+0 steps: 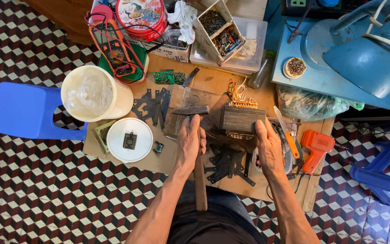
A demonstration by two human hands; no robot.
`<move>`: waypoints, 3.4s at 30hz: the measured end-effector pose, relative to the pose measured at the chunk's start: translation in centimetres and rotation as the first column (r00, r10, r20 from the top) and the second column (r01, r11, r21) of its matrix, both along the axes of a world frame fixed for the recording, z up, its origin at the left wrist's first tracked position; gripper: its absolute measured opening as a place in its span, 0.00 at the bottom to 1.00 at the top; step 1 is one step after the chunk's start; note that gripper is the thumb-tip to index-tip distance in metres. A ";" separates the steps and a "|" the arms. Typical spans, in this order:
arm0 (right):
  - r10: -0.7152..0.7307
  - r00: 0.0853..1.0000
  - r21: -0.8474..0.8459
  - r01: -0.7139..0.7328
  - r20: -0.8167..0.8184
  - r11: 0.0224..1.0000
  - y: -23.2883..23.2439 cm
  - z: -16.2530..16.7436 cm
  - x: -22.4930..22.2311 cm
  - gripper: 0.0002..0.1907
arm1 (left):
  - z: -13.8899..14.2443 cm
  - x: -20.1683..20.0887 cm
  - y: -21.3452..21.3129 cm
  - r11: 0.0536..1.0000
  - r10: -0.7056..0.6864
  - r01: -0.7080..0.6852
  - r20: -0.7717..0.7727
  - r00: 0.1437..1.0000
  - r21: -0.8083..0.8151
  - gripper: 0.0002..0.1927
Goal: The person works on a small ornate decorative structure at a cluttered workbench, holding it steady while tapping and pressing parts with a hammer and small hand tools, repositioning the piece repeatedly and fitting components onto its surface.
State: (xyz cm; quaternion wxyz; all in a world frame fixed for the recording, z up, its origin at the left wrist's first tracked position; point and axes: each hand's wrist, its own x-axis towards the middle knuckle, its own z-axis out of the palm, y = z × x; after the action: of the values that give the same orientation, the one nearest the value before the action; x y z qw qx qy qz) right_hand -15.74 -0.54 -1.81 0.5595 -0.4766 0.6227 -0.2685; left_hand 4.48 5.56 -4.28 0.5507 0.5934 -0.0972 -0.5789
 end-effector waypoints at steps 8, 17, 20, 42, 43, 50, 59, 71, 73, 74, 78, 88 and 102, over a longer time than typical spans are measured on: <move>0.083 0.991 -0.125 -0.070 0.104 0.990 -0.3 -0.7 -0.8 0.30 | 1.4 -0.3 -0.6 0.989 -0.119 0.113 0.059 0.991 0.093 0.25; 0.043 0.982 -0.119 -0.021 0.183 0.993 -0.3 -0.6 -0.5 0.30 | 1.0 -0.6 -1.5 0.978 -0.178 0.166 0.092 0.980 0.126 0.39; 0.043 0.987 -0.126 -0.024 0.154 0.992 -0.4 -0.7 -0.5 0.29 | 1.2 -0.2 -1.4 0.997 -0.075 0.074 0.044 0.996 0.017 0.43; 0.017 0.985 -0.090 -0.001 0.169 0.996 -0.4 0.2 0.4 0.31 | 2.9 -1.0 -1.7 0.980 -0.178 0.171 0.069 0.982 0.102 0.25; 0.029 0.978 -0.098 -0.009 0.208 0.995 -0.5 0.3 0.4 0.31 | 2.8 -0.6 -1.7 0.978 -0.191 0.184 0.069 0.979 0.096 0.27; 0.043 0.985 -0.115 -0.024 0.164 0.993 -1.0 0.5 1.3 0.31 | -1.2 3.1 0.3 0.916 -0.370 0.234 0.462 0.806 0.327 0.32; 0.043 0.995 -0.049 -0.039 0.088 0.998 -1.1 -0.3 2.1 0.30 | -4.9 7.3 3.8 0.997 -0.082 0.052 0.827 0.556 0.063 0.16; 0.007 0.975 -0.025 -0.001 0.224 1.000 -1.4 -1.9 2.6 0.29 | -6.6 11.2 3.1 0.834 -0.548 0.432 0.608 0.575 0.343 0.12; -0.009 0.970 -0.017 0.013 0.242 1.000 -1.4 -2.1 2.8 0.29 | -6.3 12.5 2.9 0.920 -0.391 0.206 0.731 0.559 0.335 0.11; -0.018 0.968 -0.011 0.022 0.249 1.000 -1.3 -2.1 2.9 0.29 | -6.1 13.1 2.7 0.944 -0.314 0.089 0.784 0.535 0.318 0.11; -0.055 0.977 0.017 0.052 0.206 0.998 -1.4 -2.4 3.1 0.27 | -6.3 16.6 -0.8 0.923 -0.334 -0.031 0.839 0.430 0.383 0.12; -0.129 0.984 0.073 0.120 0.125 0.990 -1.4 -3.0 3.3 0.28 | -8.4 18.9 -4.5 0.840 -0.470 -0.115 0.818 0.333 0.530 0.11; -0.333 0.896 -0.016 0.353 0.294 0.935 5.0 3.6 -2.5 0.19 | 5.5 1.5 -1.2 0.760 -0.276 0.637 0.824 0.495 -0.128 0.08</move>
State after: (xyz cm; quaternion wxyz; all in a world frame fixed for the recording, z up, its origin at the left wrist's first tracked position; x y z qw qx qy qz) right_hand -18.23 4.48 1.84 0.5706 -0.3344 0.5996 -0.4506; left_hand 6.00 4.39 1.27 0.3893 0.5974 -0.5993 -0.3638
